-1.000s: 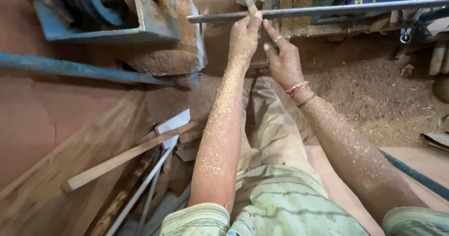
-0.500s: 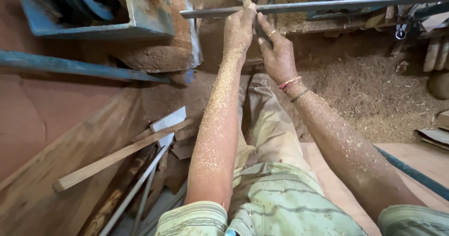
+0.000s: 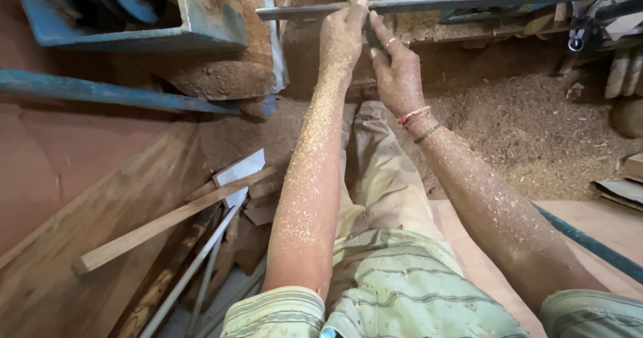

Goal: The recorder uses a lathe and various chisels to shape a rotating piece of wood.

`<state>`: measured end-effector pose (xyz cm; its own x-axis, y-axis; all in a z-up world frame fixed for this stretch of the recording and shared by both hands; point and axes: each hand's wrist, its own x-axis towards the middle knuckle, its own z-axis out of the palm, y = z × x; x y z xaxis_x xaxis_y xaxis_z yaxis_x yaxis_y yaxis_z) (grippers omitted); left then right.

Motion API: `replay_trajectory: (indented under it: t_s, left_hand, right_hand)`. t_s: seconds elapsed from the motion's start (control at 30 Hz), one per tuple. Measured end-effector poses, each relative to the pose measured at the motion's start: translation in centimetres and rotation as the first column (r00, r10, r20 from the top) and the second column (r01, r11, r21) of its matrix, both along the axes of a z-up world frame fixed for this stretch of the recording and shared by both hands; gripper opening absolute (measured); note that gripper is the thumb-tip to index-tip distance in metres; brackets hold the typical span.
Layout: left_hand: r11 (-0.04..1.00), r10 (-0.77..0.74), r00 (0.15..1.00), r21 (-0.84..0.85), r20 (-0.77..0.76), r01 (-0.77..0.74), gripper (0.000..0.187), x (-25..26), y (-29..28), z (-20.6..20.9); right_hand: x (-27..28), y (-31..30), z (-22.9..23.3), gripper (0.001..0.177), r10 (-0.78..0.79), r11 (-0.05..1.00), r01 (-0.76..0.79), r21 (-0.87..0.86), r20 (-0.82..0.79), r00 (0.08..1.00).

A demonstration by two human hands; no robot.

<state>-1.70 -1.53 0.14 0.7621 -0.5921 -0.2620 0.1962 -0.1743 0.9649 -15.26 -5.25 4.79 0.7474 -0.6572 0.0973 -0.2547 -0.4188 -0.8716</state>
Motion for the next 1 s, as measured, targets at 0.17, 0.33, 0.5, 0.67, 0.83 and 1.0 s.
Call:
replay_trajectory:
  t_s: [0.17, 0.33, 0.5, 0.67, 0.83, 1.0]
  left_hand:
    - [1.0, 0.013, 0.999, 0.004, -0.04, -0.013, 0.046, 0.0, 0.2, 0.7]
    - [1.0, 0.005, 0.999, -0.004, -0.049, -0.006, 0.046, 0.2, 0.0, 0.3]
    - [0.999, 0.019, 0.999, 0.034, -0.038, -0.018, 0.049, 0.3, -0.2, -0.1]
    - [0.999, 0.009, 0.999, 0.04, -0.048, -0.007, 0.049, 0.3, -0.1, 0.3]
    - [0.999, 0.015, 0.998, -0.035, -0.065, -0.017, 0.048, 0.3, -0.3, 0.0]
    - [0.999, 0.045, 0.998, 0.012, -0.032, -0.045, 0.048, 0.2, -0.1, 0.5]
  right_hand:
    - [0.2, 0.2, 0.4, 0.06, -0.001, 0.999, 0.002, 0.048, -0.032, 0.999]
    - [0.3, 0.2, 0.8, 0.06, 0.001, 0.997, 0.003, 0.082, -0.048, 0.999]
    - [0.3, 0.2, 0.2, 0.06, 0.012, 0.999, -0.012, 0.046, 0.003, 1.0]
    - [0.5, 0.1, 0.4, 0.06, -0.005, 0.999, 0.006, 0.041, -0.027, 1.0]
    - [0.8, 0.3, 1.3, 0.06, -0.041, 0.998, 0.045, 0.051, -0.092, 0.995]
    - [0.5, 0.2, -0.4, 0.061, -0.014, 0.999, 0.014, 0.036, 0.024, 1.0]
